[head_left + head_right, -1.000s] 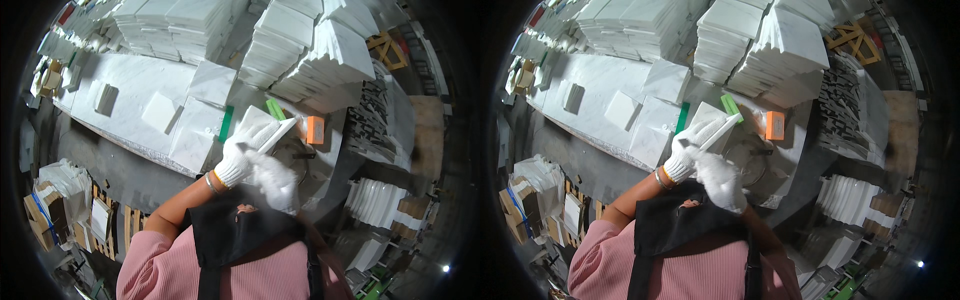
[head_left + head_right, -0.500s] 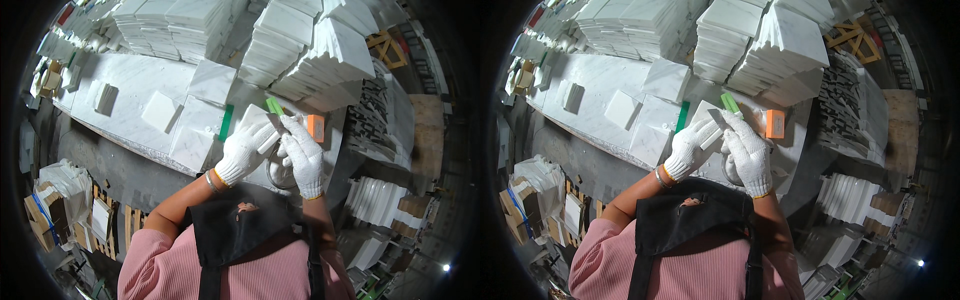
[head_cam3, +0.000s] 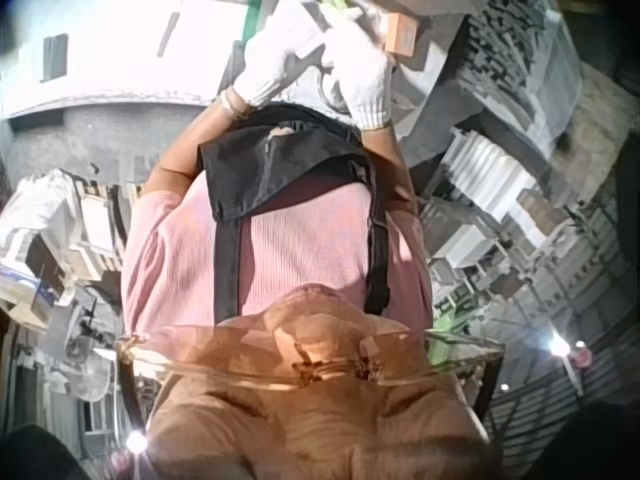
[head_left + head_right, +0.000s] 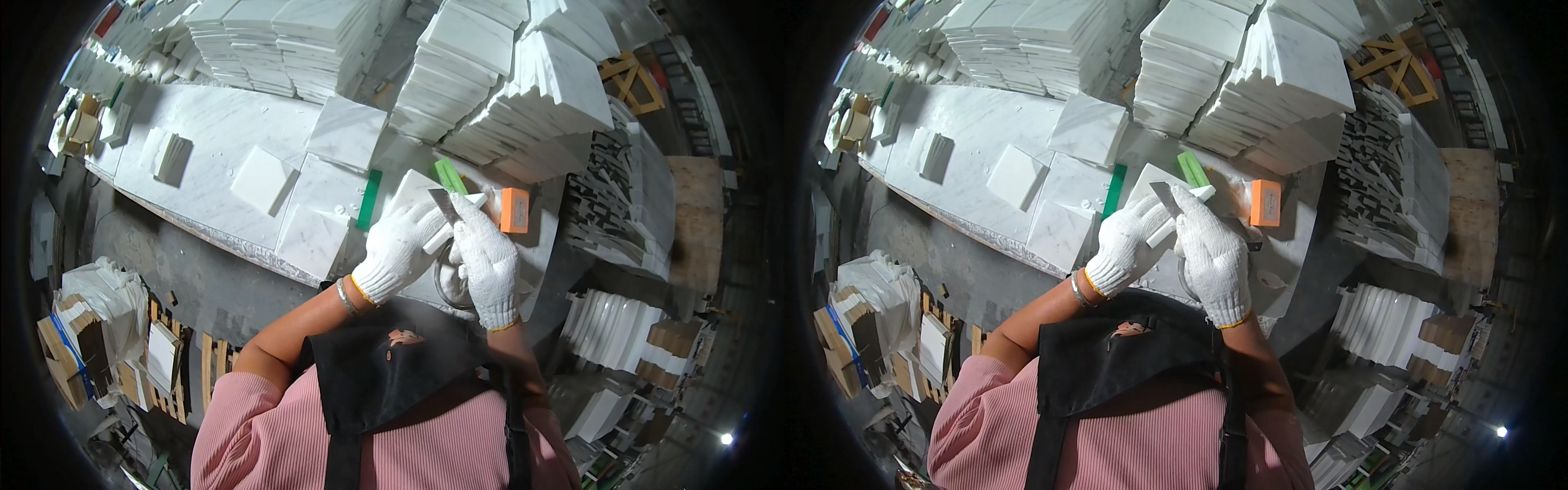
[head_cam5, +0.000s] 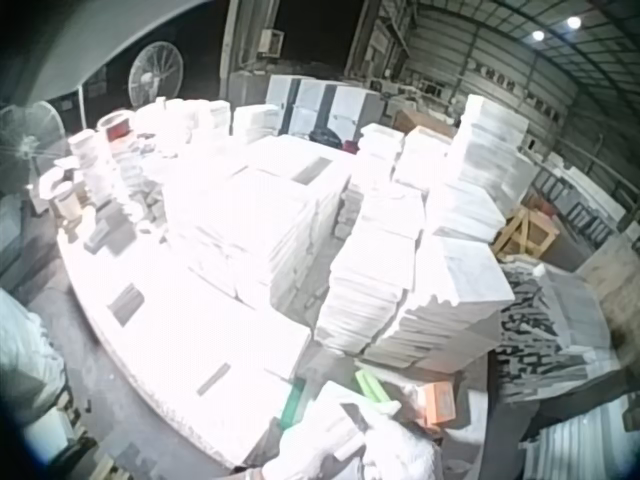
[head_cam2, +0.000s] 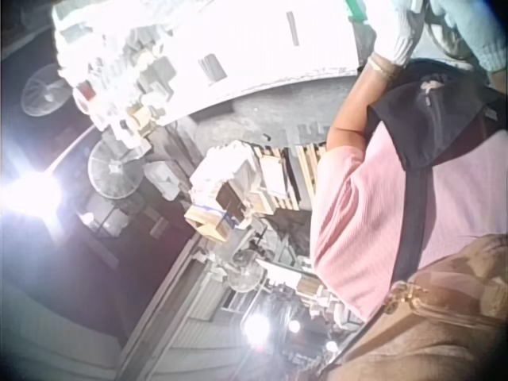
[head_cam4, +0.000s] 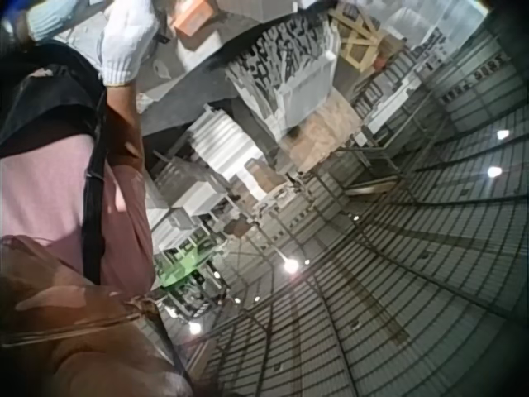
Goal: The person smooths the edges of white rectangular tiles using a handheld tool and then rubs the tile surfaces with green and orange blocks. The person handles tiles one at a time, turning them over and working on different edges and faces.
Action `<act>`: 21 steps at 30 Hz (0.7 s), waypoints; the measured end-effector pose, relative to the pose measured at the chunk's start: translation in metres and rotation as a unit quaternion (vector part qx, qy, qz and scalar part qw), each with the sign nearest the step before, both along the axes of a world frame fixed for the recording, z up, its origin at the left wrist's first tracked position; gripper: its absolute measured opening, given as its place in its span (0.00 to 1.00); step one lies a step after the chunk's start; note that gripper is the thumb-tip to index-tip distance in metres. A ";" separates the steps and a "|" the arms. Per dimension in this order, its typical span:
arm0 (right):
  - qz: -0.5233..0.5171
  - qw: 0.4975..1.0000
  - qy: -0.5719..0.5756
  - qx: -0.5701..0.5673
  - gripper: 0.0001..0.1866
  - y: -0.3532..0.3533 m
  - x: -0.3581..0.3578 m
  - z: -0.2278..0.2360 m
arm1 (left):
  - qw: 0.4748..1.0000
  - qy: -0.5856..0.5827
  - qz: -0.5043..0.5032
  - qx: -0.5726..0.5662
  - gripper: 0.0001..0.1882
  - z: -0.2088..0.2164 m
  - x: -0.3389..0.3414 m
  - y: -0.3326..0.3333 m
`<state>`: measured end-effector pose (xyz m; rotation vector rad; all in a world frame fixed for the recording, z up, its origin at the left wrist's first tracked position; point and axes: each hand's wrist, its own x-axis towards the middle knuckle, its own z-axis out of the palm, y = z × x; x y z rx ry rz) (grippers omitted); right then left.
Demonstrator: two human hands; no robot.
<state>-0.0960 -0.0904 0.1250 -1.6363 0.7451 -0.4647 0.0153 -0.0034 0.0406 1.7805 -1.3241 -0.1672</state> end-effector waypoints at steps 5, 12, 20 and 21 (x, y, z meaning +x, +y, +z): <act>0.081 0.983 0.076 -0.148 0.17 0.025 0.000 -0.004 | 0.860 0.495 -0.066 -0.103 0.23 -0.032 -0.007 0.001; 0.024 0.995 -0.010 0.097 0.22 0.030 -0.013 0.017 | 0.913 0.139 -0.091 0.373 0.19 0.060 0.019 -0.003; -0.065 0.998 -0.015 0.001 0.25 -0.017 -0.030 0.016 | 0.993 0.111 -0.041 -0.021 0.26 -0.001 0.014 0.006; -0.070 0.997 -0.027 -0.013 0.24 -0.021 -0.034 0.015 | 0.990 0.123 -0.060 -0.023 0.26 0.002 0.018 0.008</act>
